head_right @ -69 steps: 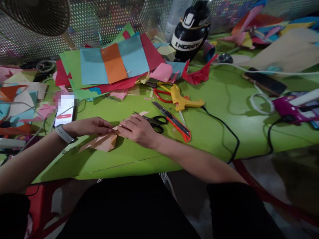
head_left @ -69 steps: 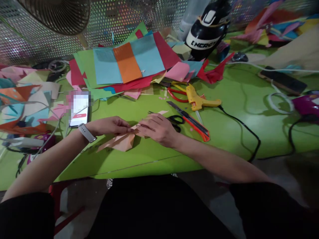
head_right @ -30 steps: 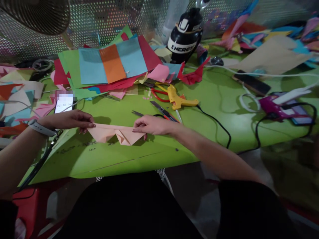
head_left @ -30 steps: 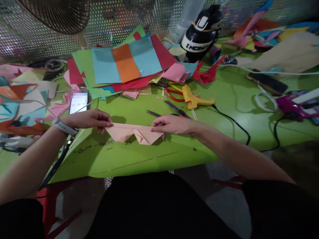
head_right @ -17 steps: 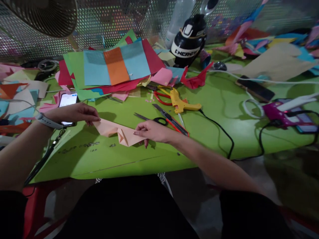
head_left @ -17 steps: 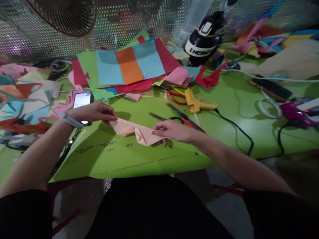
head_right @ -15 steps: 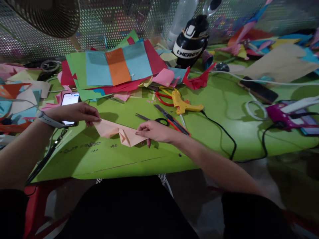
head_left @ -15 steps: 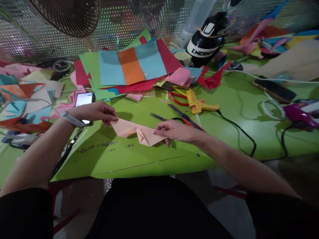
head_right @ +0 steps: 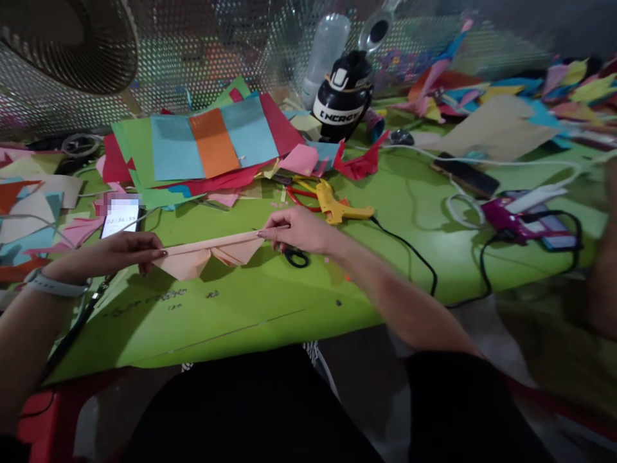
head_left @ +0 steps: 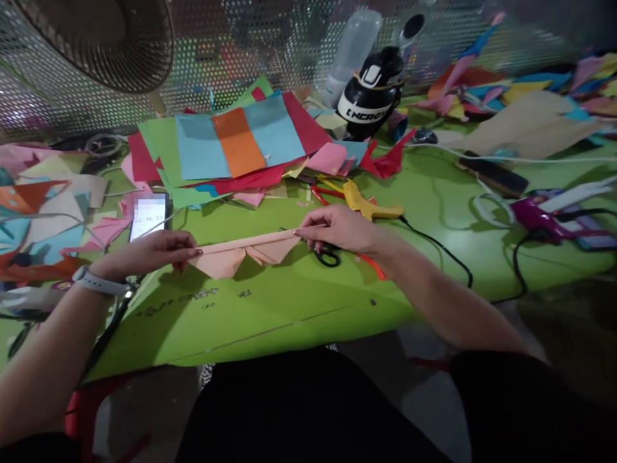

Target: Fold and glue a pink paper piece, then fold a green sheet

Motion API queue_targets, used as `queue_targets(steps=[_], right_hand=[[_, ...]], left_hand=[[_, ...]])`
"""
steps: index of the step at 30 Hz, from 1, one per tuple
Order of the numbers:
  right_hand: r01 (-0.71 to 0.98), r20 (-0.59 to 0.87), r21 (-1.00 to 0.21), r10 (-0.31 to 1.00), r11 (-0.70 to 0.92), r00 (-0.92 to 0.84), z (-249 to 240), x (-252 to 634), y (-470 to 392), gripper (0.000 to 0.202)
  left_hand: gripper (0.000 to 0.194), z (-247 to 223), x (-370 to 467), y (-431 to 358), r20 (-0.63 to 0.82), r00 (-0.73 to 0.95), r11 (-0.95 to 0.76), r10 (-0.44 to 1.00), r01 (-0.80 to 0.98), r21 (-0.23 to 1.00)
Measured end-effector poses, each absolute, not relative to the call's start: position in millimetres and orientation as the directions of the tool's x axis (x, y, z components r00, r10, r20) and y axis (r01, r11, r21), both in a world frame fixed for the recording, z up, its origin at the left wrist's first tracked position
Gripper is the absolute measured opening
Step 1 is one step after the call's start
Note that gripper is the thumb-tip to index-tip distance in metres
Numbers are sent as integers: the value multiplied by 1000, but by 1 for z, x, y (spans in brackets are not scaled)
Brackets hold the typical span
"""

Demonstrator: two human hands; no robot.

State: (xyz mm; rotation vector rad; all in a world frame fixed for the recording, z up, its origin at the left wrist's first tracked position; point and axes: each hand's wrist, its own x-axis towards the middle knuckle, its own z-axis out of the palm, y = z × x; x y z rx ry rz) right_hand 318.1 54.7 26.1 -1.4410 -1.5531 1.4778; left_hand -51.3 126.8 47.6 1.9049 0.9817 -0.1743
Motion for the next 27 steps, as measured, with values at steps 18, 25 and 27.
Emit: queue_targets(steps=[18,25,27], right_hand=[[-57,-56,-996,993,-62,-105,17,326,67,30],[228,405,-813,801,536,-441,10,330,59,40],[218,478,-663,629,716,-614,11,321,50,32]], left_hand=[[40,55,51,132,-405,834,-339,375,530,778],[37,64,52,143,-475,865,-296,161,502,813],[36,62,58,146,-509,859,-311,65,502,807]])
